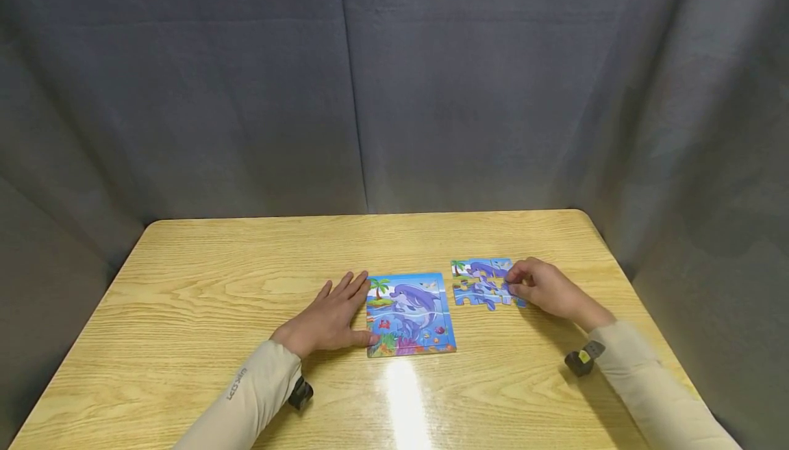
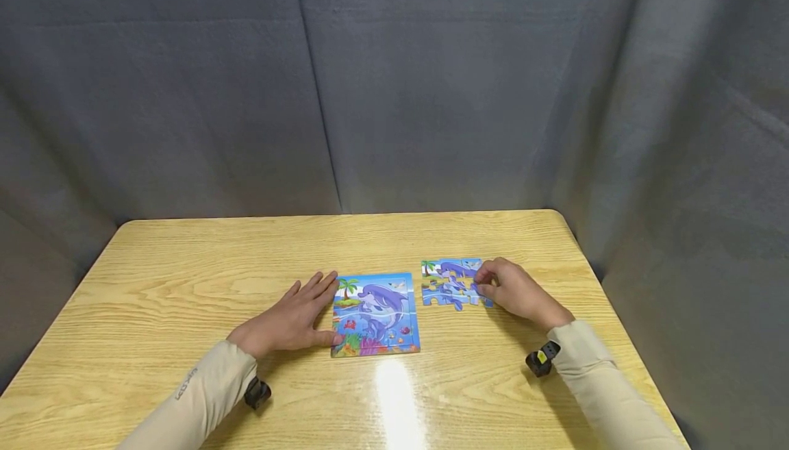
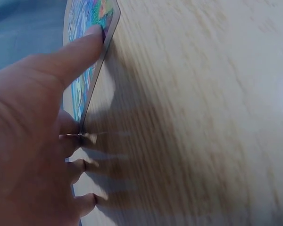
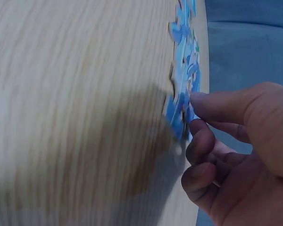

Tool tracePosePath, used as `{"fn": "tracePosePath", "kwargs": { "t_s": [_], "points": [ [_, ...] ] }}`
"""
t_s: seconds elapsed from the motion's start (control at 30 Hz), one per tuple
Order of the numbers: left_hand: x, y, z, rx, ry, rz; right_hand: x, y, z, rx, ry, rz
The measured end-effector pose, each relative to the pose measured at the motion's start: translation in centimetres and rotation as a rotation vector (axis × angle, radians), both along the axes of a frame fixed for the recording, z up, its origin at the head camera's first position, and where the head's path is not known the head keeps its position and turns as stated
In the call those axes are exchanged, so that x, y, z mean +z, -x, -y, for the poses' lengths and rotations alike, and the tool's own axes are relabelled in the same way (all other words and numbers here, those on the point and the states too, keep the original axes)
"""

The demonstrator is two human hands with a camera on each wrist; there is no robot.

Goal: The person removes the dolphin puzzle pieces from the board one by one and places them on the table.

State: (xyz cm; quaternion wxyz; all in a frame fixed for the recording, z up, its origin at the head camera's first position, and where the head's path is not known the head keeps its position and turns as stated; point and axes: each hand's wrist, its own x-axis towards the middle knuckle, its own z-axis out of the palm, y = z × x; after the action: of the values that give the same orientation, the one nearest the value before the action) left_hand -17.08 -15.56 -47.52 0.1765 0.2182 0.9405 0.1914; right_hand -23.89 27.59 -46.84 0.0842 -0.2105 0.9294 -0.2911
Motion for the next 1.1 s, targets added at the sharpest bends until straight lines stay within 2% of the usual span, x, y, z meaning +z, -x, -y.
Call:
{"fn": "tracePosePath", "kwargs": {
  "t_s": [0.37,0.67,0.8,0.97,1.1],
  "points": [
    [0.1,-0.1,-0.2,-0.023,0.054,-0.002,0.6,-0.5,3.8,0.097,0.009,0.049],
    [0.2,-0.1,-0.2,-0.026,0.065,-0.007,0.4,-1.1,9.1,0.279,-0.01,0.011],
    [0.2,-0.1,-0.2,-0.023,0.059,-0.008,0.6,-1.7,11.7,0.337,-0.023,0.038],
    [0.2,-0.2,-0.3,-0.016,0.057,-0.005,0.7,-2.2,14.2,0.371,-0.022,0.076],
    [0.3,-0.1,-0.3,-0.014,0.066,-0.002,0.5,-2.4,15.4,0.4,-0.04,0.064]
  ]
}}
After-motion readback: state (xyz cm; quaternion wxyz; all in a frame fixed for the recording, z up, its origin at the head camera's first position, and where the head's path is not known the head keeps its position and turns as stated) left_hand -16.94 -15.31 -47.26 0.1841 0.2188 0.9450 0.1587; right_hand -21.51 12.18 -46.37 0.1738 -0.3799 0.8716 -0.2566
